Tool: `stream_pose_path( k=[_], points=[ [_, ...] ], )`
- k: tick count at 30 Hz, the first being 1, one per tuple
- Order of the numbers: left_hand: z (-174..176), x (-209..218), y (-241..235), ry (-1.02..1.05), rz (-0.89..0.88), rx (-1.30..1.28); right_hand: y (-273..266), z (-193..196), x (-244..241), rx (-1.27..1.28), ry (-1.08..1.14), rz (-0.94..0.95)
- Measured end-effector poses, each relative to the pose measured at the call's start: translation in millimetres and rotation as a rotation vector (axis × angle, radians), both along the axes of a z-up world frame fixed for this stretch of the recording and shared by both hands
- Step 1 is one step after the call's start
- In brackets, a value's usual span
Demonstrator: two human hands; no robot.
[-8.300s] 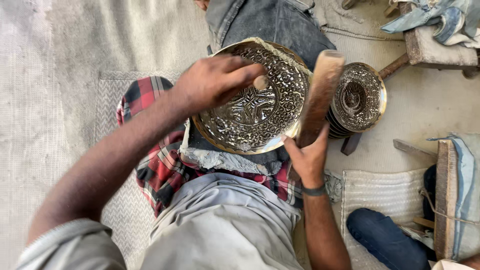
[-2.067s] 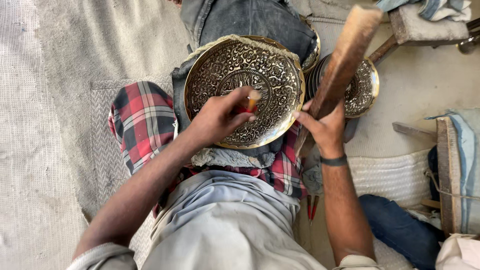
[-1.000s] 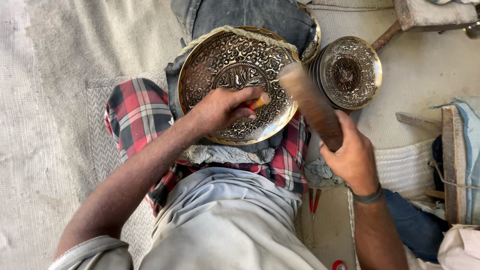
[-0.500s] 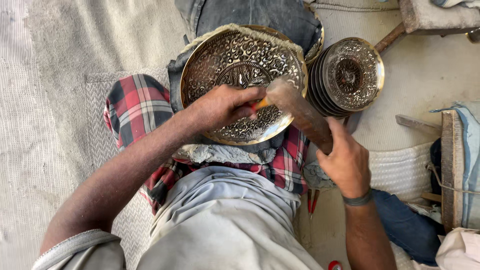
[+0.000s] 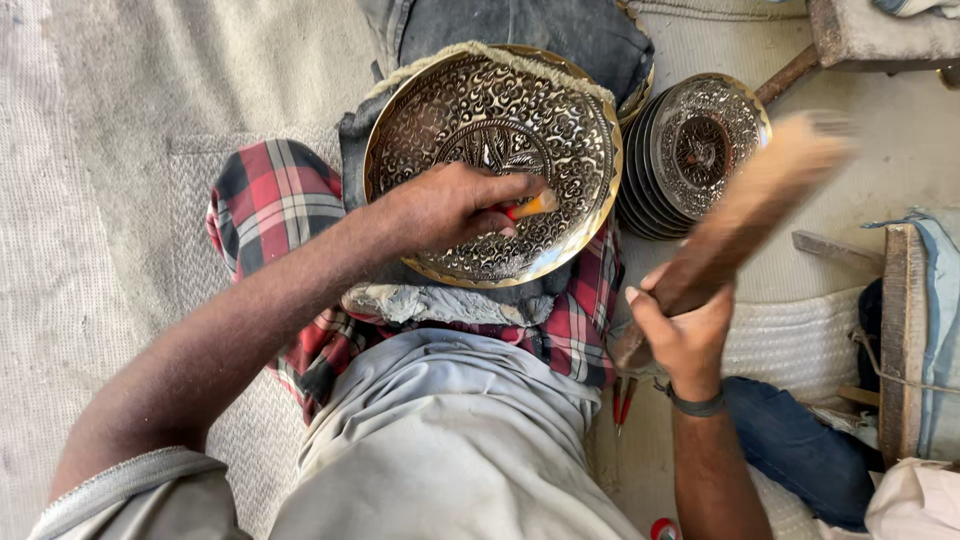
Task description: The person uses a small chisel and a wooden mallet to engrave intricate patterns onto a brass plate resting on their lap. They repeatedly strike the chisel to create detailed designs on the metal surface.
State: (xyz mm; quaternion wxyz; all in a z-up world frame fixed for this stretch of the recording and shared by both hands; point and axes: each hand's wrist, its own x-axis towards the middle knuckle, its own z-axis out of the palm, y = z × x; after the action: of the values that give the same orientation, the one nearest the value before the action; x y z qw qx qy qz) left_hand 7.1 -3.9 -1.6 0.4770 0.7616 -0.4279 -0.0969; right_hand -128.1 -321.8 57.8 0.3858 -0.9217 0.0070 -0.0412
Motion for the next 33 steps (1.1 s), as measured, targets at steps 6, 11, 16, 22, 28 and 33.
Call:
stream_pose_path(
  k=[6, 11, 16, 22, 28, 33],
  points=[
    [4.9, 4.9, -3.0, 0.033, -0.037, 0.027, 4.3, -2.6, -3.2, 0.091, -0.102, 0.074],
    [9.5, 10.4, -2.0, -0.001, -0.070, 0.028, 5.4, -7.8, -6.2, -0.107, -0.001, -0.009],
    [1.3, 6.4, -4.0, 0.056, -0.079, 0.084, -1.1, -19.2, -17.4, 0.257, -0.140, 0.048],
    [16.4, 15.8, -2.2, -0.010, -0.095, 0.062, 2.1, -17.5, -13.1, -0.131, 0.116, -0.068],
    [23.8, 15.1, 2.4, 0.020, -0.123, 0.058, 16.0, -13.0, -13.9, -0.529, -0.126, 0.072],
    [18.4, 16.9, 1.3, 0.089, -0.144, 0.119, 20.1, -14.8, -16.3, 0.249, -0.116, -0.022]
  ],
)
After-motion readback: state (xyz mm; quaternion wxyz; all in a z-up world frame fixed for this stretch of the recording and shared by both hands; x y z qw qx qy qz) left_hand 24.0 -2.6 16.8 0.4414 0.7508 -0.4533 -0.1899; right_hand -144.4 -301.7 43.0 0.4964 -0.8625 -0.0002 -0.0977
